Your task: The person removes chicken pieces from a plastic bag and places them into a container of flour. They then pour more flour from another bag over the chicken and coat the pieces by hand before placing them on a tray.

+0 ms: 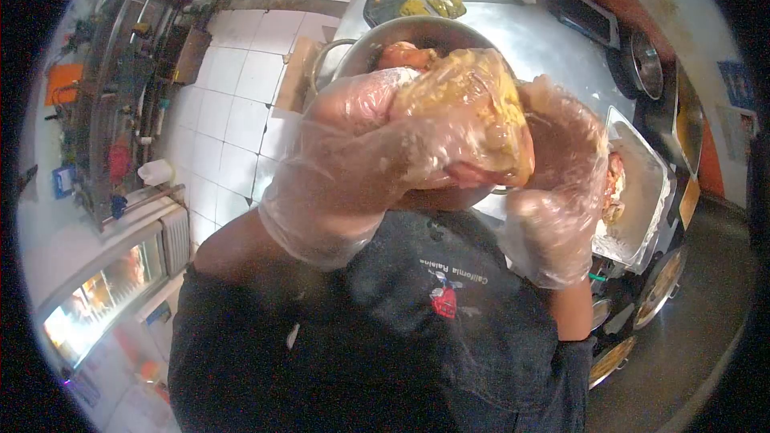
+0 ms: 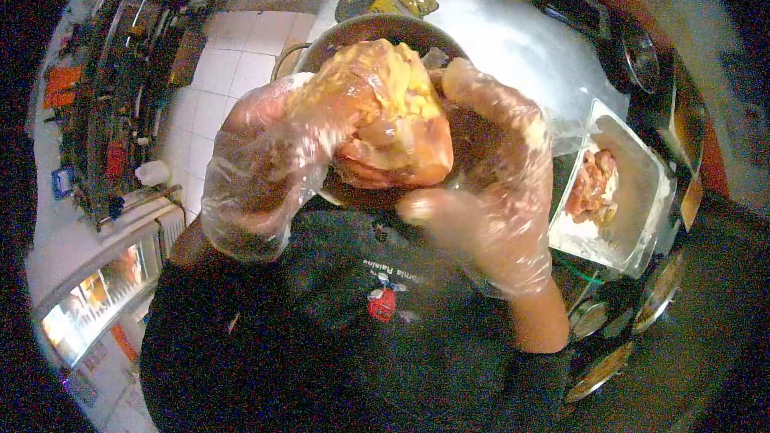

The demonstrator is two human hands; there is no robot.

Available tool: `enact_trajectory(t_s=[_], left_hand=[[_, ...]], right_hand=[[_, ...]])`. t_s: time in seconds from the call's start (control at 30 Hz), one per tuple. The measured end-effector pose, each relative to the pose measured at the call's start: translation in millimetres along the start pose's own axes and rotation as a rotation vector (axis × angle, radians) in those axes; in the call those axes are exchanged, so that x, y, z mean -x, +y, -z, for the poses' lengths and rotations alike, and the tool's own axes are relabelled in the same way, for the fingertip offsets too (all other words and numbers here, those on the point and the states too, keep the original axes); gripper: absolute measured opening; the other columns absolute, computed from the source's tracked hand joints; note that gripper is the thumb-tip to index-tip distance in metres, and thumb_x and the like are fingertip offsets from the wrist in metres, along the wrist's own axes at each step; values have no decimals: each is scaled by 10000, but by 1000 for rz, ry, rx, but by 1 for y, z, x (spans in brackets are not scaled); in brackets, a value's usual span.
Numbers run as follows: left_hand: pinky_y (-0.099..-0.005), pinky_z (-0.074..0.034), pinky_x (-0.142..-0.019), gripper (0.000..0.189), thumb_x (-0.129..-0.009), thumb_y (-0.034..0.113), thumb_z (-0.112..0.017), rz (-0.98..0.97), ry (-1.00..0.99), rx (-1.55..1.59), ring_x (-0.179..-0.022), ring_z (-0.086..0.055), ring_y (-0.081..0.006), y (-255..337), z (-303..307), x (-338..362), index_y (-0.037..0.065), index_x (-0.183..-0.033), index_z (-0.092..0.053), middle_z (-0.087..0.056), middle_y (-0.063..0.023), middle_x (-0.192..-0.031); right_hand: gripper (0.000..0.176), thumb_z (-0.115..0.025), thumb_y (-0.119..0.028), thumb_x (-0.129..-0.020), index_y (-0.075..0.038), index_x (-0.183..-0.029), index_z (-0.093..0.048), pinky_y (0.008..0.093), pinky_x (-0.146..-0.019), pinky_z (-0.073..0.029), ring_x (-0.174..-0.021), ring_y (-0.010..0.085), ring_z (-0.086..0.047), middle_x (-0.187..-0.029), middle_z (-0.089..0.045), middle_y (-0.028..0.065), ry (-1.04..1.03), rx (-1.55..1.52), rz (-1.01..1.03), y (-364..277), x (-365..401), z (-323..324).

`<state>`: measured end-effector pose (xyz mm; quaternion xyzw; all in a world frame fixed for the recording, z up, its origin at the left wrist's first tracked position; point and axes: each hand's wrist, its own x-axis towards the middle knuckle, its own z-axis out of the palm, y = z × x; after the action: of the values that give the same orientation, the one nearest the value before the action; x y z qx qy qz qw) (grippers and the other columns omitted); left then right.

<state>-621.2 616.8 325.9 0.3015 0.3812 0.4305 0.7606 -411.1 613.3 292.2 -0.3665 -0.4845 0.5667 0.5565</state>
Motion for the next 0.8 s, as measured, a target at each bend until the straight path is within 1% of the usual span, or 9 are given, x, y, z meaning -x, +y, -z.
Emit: enact_trajectory(t_s=[0.03,0.07,0.23,0.33,0.47,0.57,0.67,0.7,0.8], left_hand=[[-392,-588,-987,529,-951,248,-724,-14,13,-57,-1092,-712,-254,1,-1,1,-93,-1331,-588,-708,-182,-1220],[-398,-588,-987,525,-948,253,-726,-70,23,-143,-1090,-712,-255,-2,0,1,-90,-1323,-595,-709,-182,-1216],[-374,-582,-975,475,-932,268,-743,-54,-101,118,-1080,-712,-257,1,17,4,-65,-1257,-647,-715,-171,-1193],[-355,-582,-930,487,-901,292,-781,-74,-118,-78,-1025,-717,-242,15,19,11,-59,-1219,-667,-727,-153,-1164],[-339,-591,-830,535,-837,305,-853,-23,-46,-167,-922,-719,-206,22,17,12,-60,-1186,-677,-744,-124,-1099],[-317,-593,-748,555,-805,296,-887,-31,-70,-360,-859,-721,-185,17,36,18,-62,-1175,-679,-752,-115,-1052],[-288,-584,-704,440,-825,239,-852,-114,-15,-416,-816,-722,-163,5,48,24,-40,-1123,-688,-748,-99,-962],[-288,-580,-737,336,-851,190,-811,-128,4,-359,-842,-722,-158,7,45,26,-28,-1078,-696,-740,-92,-924],[-296,-577,-801,273,-892,151,-771,-142,-170,-347,-911,-727,-161,21,56,15,-25,-1090,-708,-744,-101,-955]], right_hand=[[787,-967,-73,-666,-7,-1335,-559,452,-1137,-448,-1312,295,-580,-1363,-622,161,7,33,24,4,2,0],[734,-959,-69,-679,-10,-1305,-580,444,-1120,-464,-1297,292,-593,-1352,-631,157,-5,130,6,2,3,0],[444,-922,-53,-730,-32,-1106,-687,409,-1002,-545,-1130,268,-693,-1175,-725,141,-42,347,104,-3,5,-2],[365,-898,-56,-738,-48,-1051,-711,421,-953,-556,-1038,289,-721,-1098,-750,141,-53,421,184,-7,4,-11],[330,-877,-54,-750,-43,-1038,-717,419,-943,-555,-1029,297,-722,-1094,-751,143,-30,551,204,-10,5,-27],[304,-861,-52,-759,-40,-1029,-721,418,-936,-555,-1023,303,-722,-1090,-751,144,14,627,170,-14,8,-41],[279,-846,-50,-768,-37,-1019,-725,417,-928,-554,-1017,309,-722,-1087,-751,146,86,663,122,-14,11,-52],[270,-841,-50,-771,-36,-1016,-726,417,-926,-554,-1015,310,-722,-1086,-751,146,109,667,109,-14,12,-57],[246,-825,-48,-780,-32,-1006,-730,416,-918,-553,-1009,316,-722,-1083,-752,148,136,641,88,-13,14,-63]])
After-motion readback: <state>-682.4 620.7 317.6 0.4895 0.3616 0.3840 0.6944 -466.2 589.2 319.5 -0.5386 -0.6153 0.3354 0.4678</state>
